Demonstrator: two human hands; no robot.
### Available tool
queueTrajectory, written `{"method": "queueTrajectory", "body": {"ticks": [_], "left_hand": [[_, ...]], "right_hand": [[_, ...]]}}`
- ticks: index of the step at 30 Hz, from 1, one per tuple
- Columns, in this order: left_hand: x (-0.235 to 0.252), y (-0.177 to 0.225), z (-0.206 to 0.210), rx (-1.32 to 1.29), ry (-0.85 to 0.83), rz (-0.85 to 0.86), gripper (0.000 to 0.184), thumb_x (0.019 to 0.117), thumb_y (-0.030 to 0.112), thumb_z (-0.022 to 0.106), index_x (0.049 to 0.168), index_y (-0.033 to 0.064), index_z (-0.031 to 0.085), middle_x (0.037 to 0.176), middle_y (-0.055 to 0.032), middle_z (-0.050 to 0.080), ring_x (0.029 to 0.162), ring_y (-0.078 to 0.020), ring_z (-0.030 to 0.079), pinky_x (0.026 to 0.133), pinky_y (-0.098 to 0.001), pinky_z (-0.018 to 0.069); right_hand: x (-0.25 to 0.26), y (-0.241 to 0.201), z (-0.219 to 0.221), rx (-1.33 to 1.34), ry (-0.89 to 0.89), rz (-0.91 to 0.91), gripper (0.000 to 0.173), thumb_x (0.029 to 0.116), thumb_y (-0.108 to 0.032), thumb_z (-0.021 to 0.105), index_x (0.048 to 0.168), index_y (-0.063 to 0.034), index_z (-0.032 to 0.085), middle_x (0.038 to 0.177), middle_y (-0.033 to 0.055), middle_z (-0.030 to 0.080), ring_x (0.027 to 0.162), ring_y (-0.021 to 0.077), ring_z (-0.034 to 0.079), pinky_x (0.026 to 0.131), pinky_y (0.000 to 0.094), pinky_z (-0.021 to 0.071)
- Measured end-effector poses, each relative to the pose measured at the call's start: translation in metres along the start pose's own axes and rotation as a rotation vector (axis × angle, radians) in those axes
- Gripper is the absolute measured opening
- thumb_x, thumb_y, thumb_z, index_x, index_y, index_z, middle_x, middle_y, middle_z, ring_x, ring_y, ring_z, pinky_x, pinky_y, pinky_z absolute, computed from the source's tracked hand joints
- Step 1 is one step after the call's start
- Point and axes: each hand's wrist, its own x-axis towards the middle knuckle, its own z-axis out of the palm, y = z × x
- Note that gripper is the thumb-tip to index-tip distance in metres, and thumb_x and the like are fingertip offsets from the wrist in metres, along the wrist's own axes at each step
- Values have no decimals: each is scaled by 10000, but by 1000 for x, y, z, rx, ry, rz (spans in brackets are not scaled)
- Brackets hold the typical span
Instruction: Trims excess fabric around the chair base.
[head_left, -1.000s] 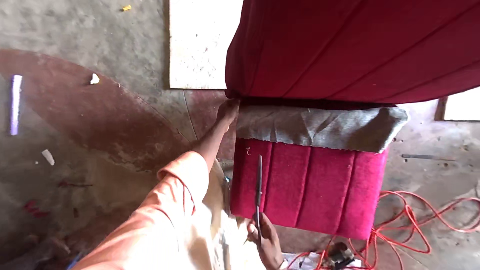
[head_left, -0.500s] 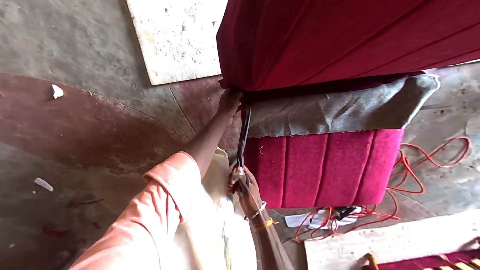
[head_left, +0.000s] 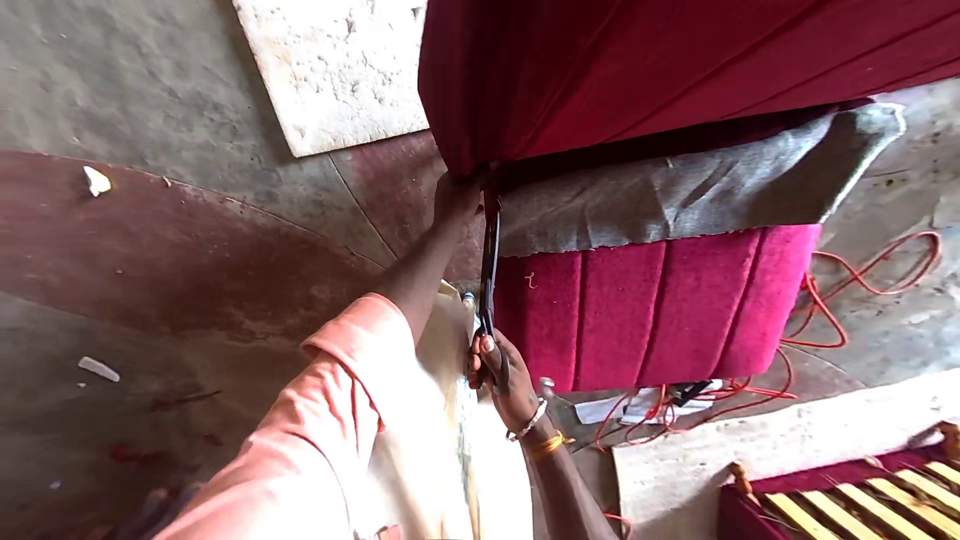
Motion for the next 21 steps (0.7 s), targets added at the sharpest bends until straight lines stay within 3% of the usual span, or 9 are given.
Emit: {"method": "queueTrajectory", "body": {"ticks": [2, 4, 7, 10, 12, 14, 16, 17, 21], "left_hand": [[-1, 2, 5, -133, 37, 7, 534, 890, 376, 803, 1290, 77, 614, 1170, -138, 694, 1012, -263, 703, 828, -465, 612], [1, 2, -1, -305, -7, 47, 517, 896, 204, 802, 1333, 63, 564, 1238, -120, 668, 1101, -242, 677, 904, -423, 598], [2, -2, -23, -395, -156, 91, 468, 908, 5, 729, 1315, 36, 499, 1171, -124, 663, 994, -209, 687, 865, -350, 595], [-2, 1, -29, -262, -95, 11, 340, 930, 163, 759, 1200, 42, 591, 921, -77, 702, 750, -154, 700, 696, -300, 609], [-2, 1, -22, -155, 28, -12, 291, 937, 310, 758, 1046, 75, 626, 698, -17, 590, 549, -118, 585, 534, -273, 543], [-4, 4, -14, -110, 105, 14, 328, 937, 327, 758, 1088, 61, 641, 782, -46, 642, 652, -145, 650, 618, -322, 588], [-4, 3, -10, -169, 83, 49, 365, 957, 265, 738, 1227, 42, 636, 1115, -111, 699, 1026, -216, 690, 885, -419, 597], [-4, 1, -10, -195, 62, 67, 362, 969, 238, 721, 1253, 36, 623, 1197, -126, 682, 1119, -234, 668, 948, -437, 581], [-1, 0, -12, -172, 25, 93, 349, 996, 230, 684, 1265, 27, 593, 1145, -143, 704, 1012, -223, 708, 864, -398, 599]], "right_hand": [[0, -9, 4, -41, 32, 28, 558, 894, -601, 701, 992, -66, 578, 704, 9, 573, 590, 104, 603, 570, 252, 555], [3, -17, 10, -50, 33, 63, 526, 923, -594, 650, 1001, -78, 580, 707, 14, 577, 595, 109, 602, 585, 256, 552], [18, -23, 18, -46, 20, 68, 509, 979, -608, 538, 1016, -103, 589, 710, 22, 593, 597, 124, 611, 594, 272, 562], [37, -22, 27, -47, 34, 35, 525, 970, -666, 523, 1046, -151, 589, 717, -3, 577, 585, 101, 592, 567, 256, 548], [44, -22, 35, -56, 62, 31, 527, 945, -720, 526, 1073, -212, 584, 725, -29, 562, 590, 77, 580, 558, 238, 531], [51, -26, 39, -71, 87, 15, 505, 940, -725, 530, 1064, -239, 592, 718, -39, 564, 592, 75, 586, 551, 237, 527], [57, -28, 39, -74, 103, -3, 533, 922, -745, 541, 1047, -230, 598, 704, -36, 574, 573, 82, 596, 536, 244, 535], [59, -29, 40, -67, 109, -14, 532, 924, -743, 540, 1039, -227, 593, 700, -34, 566, 566, 85, 589, 530, 248, 531], [57, -36, 59, -34, 178, -59, 506, 926, -728, 552, 1023, -234, 603, 697, -37, 549, 551, 81, 575, 509, 244, 527]]}}
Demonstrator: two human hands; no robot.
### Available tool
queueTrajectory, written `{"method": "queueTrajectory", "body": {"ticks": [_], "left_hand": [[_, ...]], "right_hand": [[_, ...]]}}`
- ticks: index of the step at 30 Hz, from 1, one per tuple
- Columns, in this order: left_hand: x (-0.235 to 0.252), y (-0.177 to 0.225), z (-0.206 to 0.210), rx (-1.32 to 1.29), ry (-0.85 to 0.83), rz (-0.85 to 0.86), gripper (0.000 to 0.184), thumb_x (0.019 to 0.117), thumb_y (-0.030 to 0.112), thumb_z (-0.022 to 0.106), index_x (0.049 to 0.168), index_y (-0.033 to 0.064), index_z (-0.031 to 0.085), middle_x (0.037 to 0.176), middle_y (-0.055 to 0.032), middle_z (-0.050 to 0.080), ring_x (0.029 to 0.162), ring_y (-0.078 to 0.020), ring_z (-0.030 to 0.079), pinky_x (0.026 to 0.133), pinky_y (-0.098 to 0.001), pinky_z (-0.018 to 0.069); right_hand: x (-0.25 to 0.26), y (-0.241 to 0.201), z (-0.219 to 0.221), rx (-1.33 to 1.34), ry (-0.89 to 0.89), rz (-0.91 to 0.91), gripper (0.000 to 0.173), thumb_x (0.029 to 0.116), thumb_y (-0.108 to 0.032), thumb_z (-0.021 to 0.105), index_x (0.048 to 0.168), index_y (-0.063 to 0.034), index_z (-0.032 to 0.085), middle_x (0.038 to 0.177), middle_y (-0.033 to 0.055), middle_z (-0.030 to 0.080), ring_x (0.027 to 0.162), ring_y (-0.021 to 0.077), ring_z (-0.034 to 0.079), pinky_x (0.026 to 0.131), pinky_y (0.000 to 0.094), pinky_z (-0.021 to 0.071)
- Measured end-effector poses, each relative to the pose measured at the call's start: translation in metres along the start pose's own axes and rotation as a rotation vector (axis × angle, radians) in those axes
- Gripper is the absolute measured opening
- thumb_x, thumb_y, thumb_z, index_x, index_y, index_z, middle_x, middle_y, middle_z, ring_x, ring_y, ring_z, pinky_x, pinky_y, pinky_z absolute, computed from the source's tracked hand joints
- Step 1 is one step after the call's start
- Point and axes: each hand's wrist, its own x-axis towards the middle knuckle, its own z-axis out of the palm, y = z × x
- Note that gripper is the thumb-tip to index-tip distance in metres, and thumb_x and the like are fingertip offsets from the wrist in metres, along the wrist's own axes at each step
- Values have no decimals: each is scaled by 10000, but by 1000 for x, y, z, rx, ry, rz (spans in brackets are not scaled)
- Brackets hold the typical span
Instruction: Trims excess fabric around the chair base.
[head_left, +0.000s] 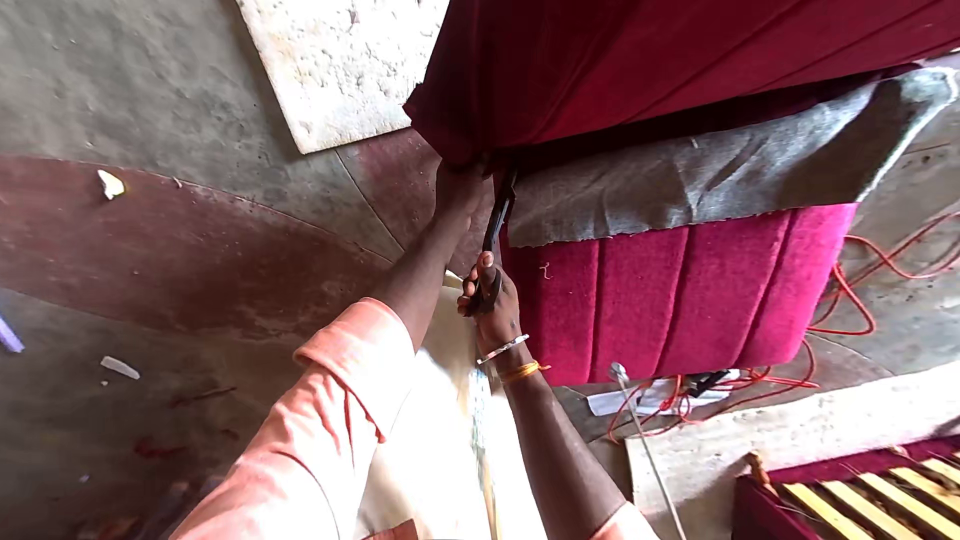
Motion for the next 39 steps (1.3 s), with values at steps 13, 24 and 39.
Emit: {"method": "queueTrajectory", "body": {"ticks": [13, 24, 39], "left_hand": [[9, 0, 8, 326, -16, 184, 294, 1049, 285, 588, 1157, 22, 664, 1061, -123, 719, 1015, -191, 689, 951, -431, 541], [14, 11, 3, 490, -340, 120, 318, 935, 310, 752, 1100, 43, 703, 1025, -96, 725, 957, -182, 690, 902, -444, 556], [13, 9, 9, 620, -295, 183, 288, 1007, 335, 642, 1086, 67, 712, 990, -104, 729, 930, -222, 695, 877, -510, 547]], "right_hand": [[4, 0, 24, 13, 193, 10, 474, 891, -715, 619, 1034, -263, 614, 687, -54, 541, 528, 60, 552, 481, 221, 499], [6, -15, -36, -251, 167, 43, 423, 929, -535, 711, 969, -127, 608, 615, 21, 556, 473, 113, 546, 449, 276, 499], [3, -44, -67, -383, 47, 117, 398, 959, -509, 683, 983, -117, 621, 636, 48, 577, 508, 146, 582, 471, 297, 514]]}}
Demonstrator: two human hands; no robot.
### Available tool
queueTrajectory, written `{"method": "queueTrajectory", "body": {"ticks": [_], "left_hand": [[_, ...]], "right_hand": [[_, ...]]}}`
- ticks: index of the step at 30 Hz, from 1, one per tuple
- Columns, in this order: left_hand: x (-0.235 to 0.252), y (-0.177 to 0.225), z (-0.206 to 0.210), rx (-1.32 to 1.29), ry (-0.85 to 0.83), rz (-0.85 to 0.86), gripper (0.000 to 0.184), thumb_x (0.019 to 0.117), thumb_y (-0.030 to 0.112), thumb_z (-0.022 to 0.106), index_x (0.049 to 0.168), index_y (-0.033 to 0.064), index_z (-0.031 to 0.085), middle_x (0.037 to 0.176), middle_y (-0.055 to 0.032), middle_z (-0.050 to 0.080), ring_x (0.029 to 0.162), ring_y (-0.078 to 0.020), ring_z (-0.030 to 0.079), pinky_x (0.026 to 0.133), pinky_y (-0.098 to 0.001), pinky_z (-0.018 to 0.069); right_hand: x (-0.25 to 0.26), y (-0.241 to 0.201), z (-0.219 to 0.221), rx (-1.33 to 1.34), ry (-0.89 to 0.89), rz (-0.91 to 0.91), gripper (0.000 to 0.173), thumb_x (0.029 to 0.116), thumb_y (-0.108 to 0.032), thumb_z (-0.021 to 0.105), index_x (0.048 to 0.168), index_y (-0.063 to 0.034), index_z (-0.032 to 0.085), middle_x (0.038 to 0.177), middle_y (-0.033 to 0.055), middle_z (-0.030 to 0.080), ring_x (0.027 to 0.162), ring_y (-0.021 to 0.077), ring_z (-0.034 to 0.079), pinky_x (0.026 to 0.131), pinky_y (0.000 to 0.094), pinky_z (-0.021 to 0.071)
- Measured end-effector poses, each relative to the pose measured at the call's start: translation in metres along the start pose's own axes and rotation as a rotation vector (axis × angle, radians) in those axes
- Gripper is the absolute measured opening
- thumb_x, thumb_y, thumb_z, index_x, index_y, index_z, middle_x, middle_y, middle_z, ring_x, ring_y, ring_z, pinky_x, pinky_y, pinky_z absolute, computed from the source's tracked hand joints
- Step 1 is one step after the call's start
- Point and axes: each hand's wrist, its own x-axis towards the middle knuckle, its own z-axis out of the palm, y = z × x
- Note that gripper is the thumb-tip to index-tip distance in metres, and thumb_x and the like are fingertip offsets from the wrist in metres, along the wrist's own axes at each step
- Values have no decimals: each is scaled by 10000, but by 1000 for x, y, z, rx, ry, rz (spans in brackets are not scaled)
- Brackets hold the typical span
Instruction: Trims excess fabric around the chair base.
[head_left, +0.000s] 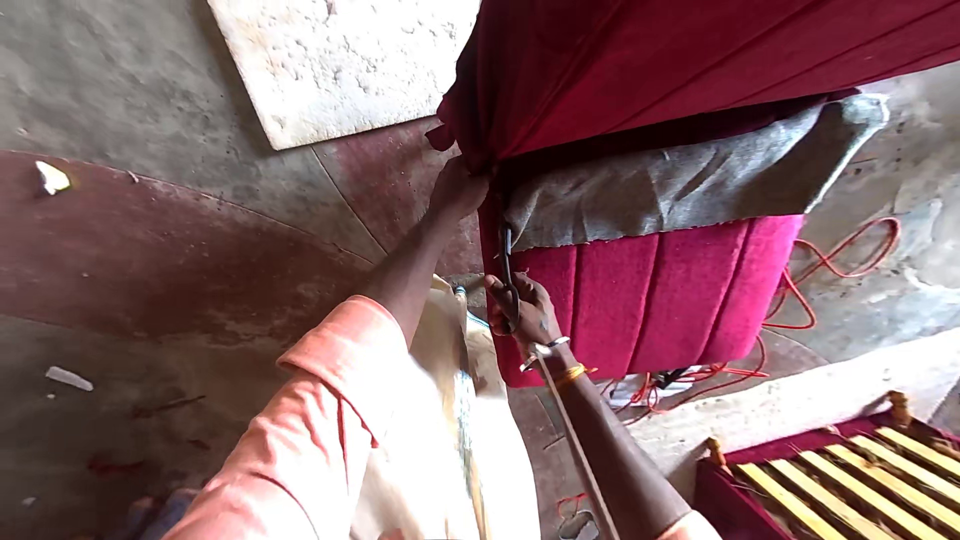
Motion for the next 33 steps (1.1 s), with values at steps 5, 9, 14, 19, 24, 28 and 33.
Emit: {"method": "queueTrajectory", "body": {"ticks": [5, 9, 14, 19, 24, 28, 33], "left_hand": [[-3, 7, -10, 58, -103, -9, 312, 1022, 332, 627, 1131, 46, 690, 1039, -124, 713, 958, -222, 682, 903, -491, 535], [-5, 12, -15, 59, -139, -41, 398, 966, 384, 713, 1191, 58, 675, 1116, -94, 706, 1030, -169, 669, 971, -429, 526], [-10, 8, -6, 76, -175, -61, 387, 951, 349, 736, 1174, 37, 685, 1106, -129, 721, 1050, -227, 686, 976, -498, 526], [-28, 7, 9, 88, -85, -113, 412, 971, 432, 687, 1131, 52, 695, 1045, -140, 718, 998, -268, 688, 908, -547, 533], [-50, 18, 18, 149, -124, -162, 435, 990, 436, 650, 1157, 36, 683, 1095, -177, 706, 1068, -313, 675, 928, -597, 514], [-72, 25, 29, 110, -180, -200, 473, 968, 412, 683, 1216, 10, 657, 1158, -199, 695, 1133, -328, 659, 986, -604, 499], [-101, 34, 40, 54, -165, -180, 400, 964, 371, 699, 1152, 18, 683, 1126, -166, 703, 1109, -278, 660, 978, -559, 502]], "right_hand": [[5, 24, 23, 122, 44, -18, 497, 868, -682, 693, 989, -209, 603, 591, -6, 480, 451, 100, 485, 441, 268, 454], [7, 26, 19, 88, 50, -51, 380, 920, -520, 730, 995, -163, 624, 610, 24, 535, 467, 114, 523, 445, 270, 468], [-3, 29, 8, 42, 75, -48, 244, 980, -303, 682, 948, -72, 610, 623, 83, 585, 473, 164, 576, 449, 304, 515], [-12, 40, -4, -5, 38, -37, 277, 974, -344, 684, 980, -73, 627, 641, 93, 610, 502, 174, 606, 467, 315, 528], [-24, 45, -22, 206, -29, -15, 411, 939, -497, 702, 952, -100, 598, 600, 39, 555, 484, 126, 576, 475, 266, 527], [-24, 62, -30, 393, -154, -85, 514, 920, -669, 616, 993, -160, 603, 716, -7, 553, 582, 100, 572, 559, 263, 535], [-32, 62, -41, 344, -213, -197, 610, 855, -766, 614, 1106, -212, 569, 814, -49, 545, 697, 59, 560, 652, 225, 506]]}}
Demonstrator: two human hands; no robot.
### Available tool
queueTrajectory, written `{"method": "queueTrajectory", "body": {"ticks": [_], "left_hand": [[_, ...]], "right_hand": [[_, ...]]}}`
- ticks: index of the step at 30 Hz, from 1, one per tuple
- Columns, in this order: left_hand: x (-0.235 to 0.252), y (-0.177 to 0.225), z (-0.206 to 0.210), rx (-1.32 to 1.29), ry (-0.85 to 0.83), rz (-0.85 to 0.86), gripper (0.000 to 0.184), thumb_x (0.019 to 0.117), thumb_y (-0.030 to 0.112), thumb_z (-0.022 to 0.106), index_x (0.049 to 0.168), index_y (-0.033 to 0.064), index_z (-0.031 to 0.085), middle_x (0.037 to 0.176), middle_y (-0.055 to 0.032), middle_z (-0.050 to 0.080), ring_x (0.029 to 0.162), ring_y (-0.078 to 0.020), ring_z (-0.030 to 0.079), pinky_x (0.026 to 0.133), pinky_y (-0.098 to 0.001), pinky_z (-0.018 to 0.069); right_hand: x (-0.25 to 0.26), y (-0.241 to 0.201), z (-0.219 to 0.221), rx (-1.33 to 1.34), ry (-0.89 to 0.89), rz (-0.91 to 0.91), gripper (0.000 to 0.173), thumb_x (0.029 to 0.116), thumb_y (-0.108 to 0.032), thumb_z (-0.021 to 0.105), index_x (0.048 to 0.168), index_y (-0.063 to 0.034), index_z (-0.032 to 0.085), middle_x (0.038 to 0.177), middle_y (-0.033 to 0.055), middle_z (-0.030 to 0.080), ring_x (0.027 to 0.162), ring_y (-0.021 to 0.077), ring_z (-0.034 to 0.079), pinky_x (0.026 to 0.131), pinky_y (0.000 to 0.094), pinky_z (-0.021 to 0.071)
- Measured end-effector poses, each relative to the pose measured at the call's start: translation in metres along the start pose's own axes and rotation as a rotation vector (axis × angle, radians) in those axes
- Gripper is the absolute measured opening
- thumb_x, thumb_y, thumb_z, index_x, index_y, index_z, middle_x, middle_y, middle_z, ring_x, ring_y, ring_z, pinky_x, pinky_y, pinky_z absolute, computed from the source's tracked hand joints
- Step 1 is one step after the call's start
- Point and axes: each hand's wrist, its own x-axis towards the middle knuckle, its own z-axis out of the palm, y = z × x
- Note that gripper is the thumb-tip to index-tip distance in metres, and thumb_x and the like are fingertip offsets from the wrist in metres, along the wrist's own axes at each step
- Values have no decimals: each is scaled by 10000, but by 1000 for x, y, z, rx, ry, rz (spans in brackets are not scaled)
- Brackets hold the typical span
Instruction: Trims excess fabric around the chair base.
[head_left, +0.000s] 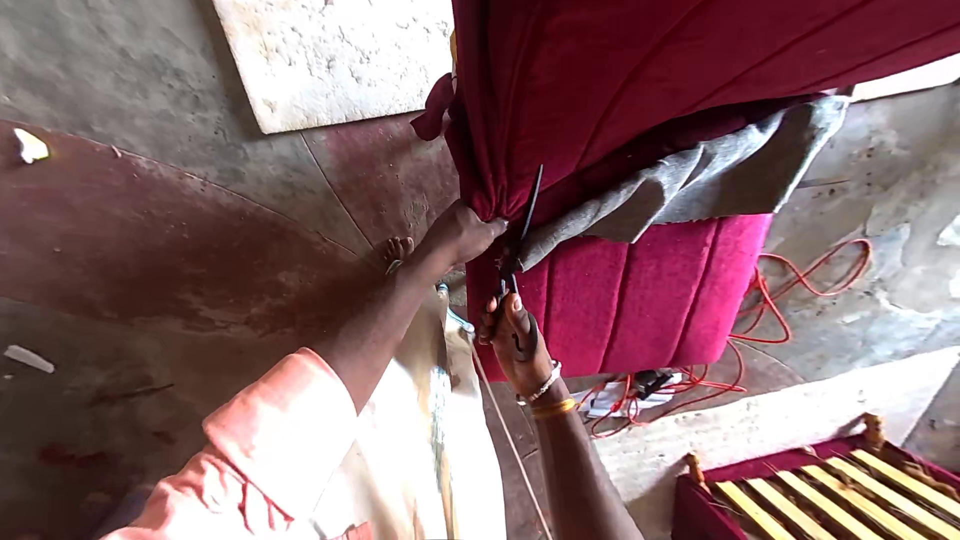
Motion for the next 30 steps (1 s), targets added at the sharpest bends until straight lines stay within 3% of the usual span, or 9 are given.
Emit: {"method": "queueTrajectory", "body": {"ticks": [4, 7, 13, 17, 20, 23, 25, 28, 30], "left_hand": [[-2, -3, 4, 0, 41, 30, 402, 959, 385, 707, 1161, 38, 689, 1132, -146, 711, 1113, -254, 667, 985, -547, 509], [-2, -5, 8, 4, 79, 22, 466, 952, 431, 711, 1169, 20, 678, 1127, -161, 706, 1110, -272, 665, 985, -557, 506], [-12, -1, 14, -127, 65, 15, 410, 951, 323, 735, 1225, 27, 659, 1203, -132, 694, 1159, -198, 650, 1036, -460, 505], [-14, 3, 12, -118, 57, -9, 414, 962, 330, 724, 1235, 29, 647, 1208, -129, 685, 1152, -192, 642, 1026, -446, 500], [-13, 4, 8, -82, 50, -20, 449, 959, 344, 728, 1253, 18, 636, 1222, -142, 675, 1157, -211, 632, 1022, -463, 491], [-6, 0, 6, 18, 109, -31, 492, 955, 366, 727, 1280, 11, 624, 1238, -177, 668, 1178, -271, 631, 1027, -523, 491], [0, -1, 4, 195, 202, -58, 547, 975, 464, 669, 1275, 8, 631, 1246, -203, 659, 1193, -329, 623, 1017, -584, 477], [15, -5, 0, 378, 332, -63, 598, 990, 556, 586, 1266, 29, 653, 1266, -203, 663, 1221, -359, 622, 1018, -604, 476], [24, -7, -3, 360, 394, -51, 593, 952, 578, 632, 1205, 45, 686, 1206, -192, 691, 1177, -352, 647, 984, -604, 494]], "right_hand": [[-4, -5, -18, -65, -26, -1, 516, 867, -694, 673, 981, -199, 583, 705, -39, 493, 553, 62, 494, 522, 215, 464], [-8, -13, -37, -135, -42, 30, 460, 883, -585, 736, 904, -147, 597, 610, -5, 493, 468, 81, 503, 466, 227, 492], [-5, -26, -56, -303, -85, 48, 531, 841, -691, 704, 1012, -197, 608, 668, -21, 514, 530, 64, 515, 510, 206, 474], [3, -23, -61, -260, -112, 20, 494, 835, -639, 753, 949, -178, 616, 634, -4, 500, 493, 80, 502, 475, 218, 466], [6, -21, -64, -299, -109, 22, 520, 829, -667, 741, 935, -174, 616, 629, 0, 506, 497, 87, 513, 484, 234, 479], [3, -17, -65, -362, -101, 53, 559, 833, -710, 699, 1025, -192, 610, 658, -12, 519, 517, 81, 513, 491, 230, 468], [-5, -1, -75, -522, -61, 71, 589, 845, -689, 692, 1067, -151, 603, 666, 1, 532, 513, 104, 509, 478, 274, 461], [-40, 45, -116, -1060, 64, -42, 655, 857, -696, 657, 1077, -80, 653, 766, 29, 618, 670, 175, 604, 626, 416, 536], [-70, 71, -147, -1319, 262, -144, 629, 853, -641, 693, 1046, -42, 683, 863, 104, 682, 761, 266, 678, 671, 510, 577]]}}
